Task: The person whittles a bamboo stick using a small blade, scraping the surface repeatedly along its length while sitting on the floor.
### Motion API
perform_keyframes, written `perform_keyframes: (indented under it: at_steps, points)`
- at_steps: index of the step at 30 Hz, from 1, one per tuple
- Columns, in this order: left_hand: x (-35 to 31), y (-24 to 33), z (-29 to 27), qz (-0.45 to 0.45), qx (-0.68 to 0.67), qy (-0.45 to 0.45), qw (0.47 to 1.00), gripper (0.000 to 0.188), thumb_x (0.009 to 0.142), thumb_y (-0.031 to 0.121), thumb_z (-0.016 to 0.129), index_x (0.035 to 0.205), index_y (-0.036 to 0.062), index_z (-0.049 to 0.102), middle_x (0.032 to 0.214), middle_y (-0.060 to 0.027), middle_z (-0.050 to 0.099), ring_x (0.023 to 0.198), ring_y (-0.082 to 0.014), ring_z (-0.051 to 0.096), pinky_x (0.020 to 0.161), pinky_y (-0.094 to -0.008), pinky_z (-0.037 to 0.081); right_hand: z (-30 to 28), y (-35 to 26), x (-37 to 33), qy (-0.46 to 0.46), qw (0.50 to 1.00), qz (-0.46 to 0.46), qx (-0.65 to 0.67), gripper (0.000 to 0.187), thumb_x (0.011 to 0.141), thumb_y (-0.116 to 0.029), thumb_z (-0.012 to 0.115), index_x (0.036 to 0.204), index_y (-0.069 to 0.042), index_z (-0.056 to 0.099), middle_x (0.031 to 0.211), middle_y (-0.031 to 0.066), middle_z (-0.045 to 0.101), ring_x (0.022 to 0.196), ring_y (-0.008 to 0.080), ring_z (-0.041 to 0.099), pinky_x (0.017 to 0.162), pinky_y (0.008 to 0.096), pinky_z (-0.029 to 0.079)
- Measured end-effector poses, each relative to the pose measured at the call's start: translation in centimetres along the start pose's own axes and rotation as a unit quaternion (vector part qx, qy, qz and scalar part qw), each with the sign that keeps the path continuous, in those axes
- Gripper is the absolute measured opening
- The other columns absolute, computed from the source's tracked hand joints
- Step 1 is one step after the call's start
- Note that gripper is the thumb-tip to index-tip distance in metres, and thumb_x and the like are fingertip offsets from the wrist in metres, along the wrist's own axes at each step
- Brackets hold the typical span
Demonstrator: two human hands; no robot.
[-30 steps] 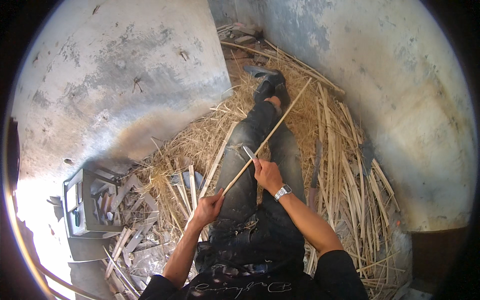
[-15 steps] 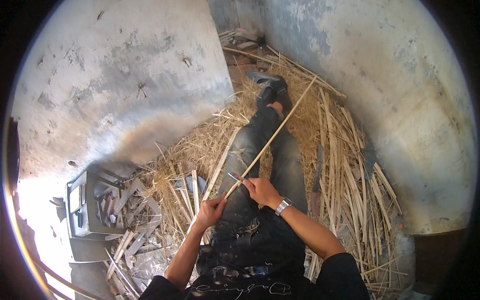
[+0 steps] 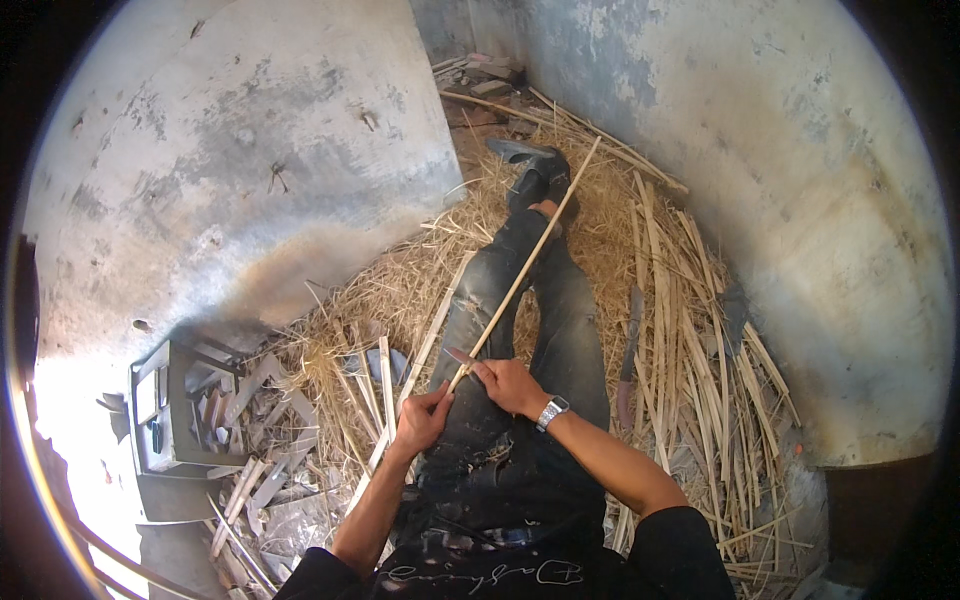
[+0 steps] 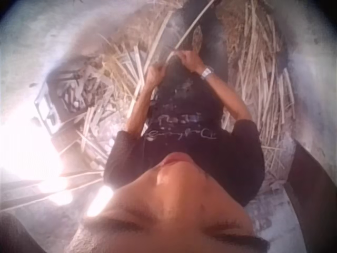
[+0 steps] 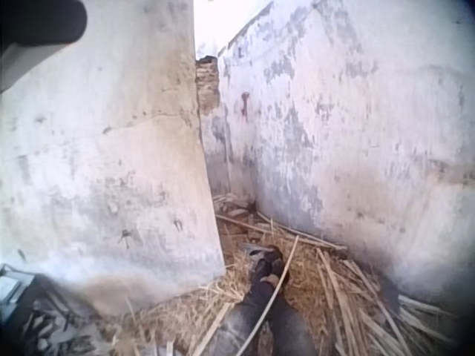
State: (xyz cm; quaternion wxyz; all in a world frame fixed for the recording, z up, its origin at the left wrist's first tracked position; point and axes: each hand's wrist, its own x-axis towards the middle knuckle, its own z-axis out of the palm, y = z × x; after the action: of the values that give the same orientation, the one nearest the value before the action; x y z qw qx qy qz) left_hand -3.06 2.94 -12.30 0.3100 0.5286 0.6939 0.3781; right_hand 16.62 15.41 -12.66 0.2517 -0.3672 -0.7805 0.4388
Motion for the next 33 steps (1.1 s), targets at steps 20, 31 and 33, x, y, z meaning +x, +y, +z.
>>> perform_keyframes:
  at_steps: [20, 31, 33]
  points:
    - [-0.8, 0.5, 0.3, 0.089, 0.159, 0.085, 0.98, 0.03, 0.095, 0.016, 0.073, 0.12, -0.0008, 0.073, 0.08, -0.0223, 0.071, 0.07, -0.0393, 0.071, 0.062, -0.0471, 0.055, 1.0, -2.2, 0.9, 0.028, 0.995, -0.087, -0.035, 0.028, 0.093, -0.033, 0.078, 0.095, -0.005, 0.078, 0.063, 0.0138, 0.065, 0.053, 0.03, 0.063, 0.052, 0.0395, 0.045]
    - [-0.8, 0.6, -0.8, 0.064, 0.066, 0.071, 0.993, 0.031, 0.098, 0.02, 0.07, 0.123, 0.0012, 0.075, 0.073, -0.0264, 0.067, 0.064, -0.0354, 0.072, 0.061, -0.0435, 0.054, -12.0, 1.8, -4.4, 0.345, 0.885, 0.226, -0.218, 0.043, 0.099, -0.037, 0.069, 0.118, 0.001, 0.071, 0.086, 0.0184, 0.075, 0.075, 0.0318, 0.072, 0.069, 0.0418, 0.054]
    - [-0.5, 0.8, -1.0, 0.054, 0.082, 0.058, 0.993, 0.031, 0.099, 0.02, 0.07, 0.123, 0.0017, 0.075, 0.073, -0.0262, 0.067, 0.064, -0.0361, 0.071, 0.06, -0.0442, 0.054, -14.7, 1.6, -4.6, 0.337, 0.871, 0.268, -0.238, 0.041, 0.104, -0.037, 0.062, 0.12, 0.0, 0.069, 0.089, 0.0183, 0.076, 0.08, 0.0342, 0.073, 0.073, 0.0429, 0.055]
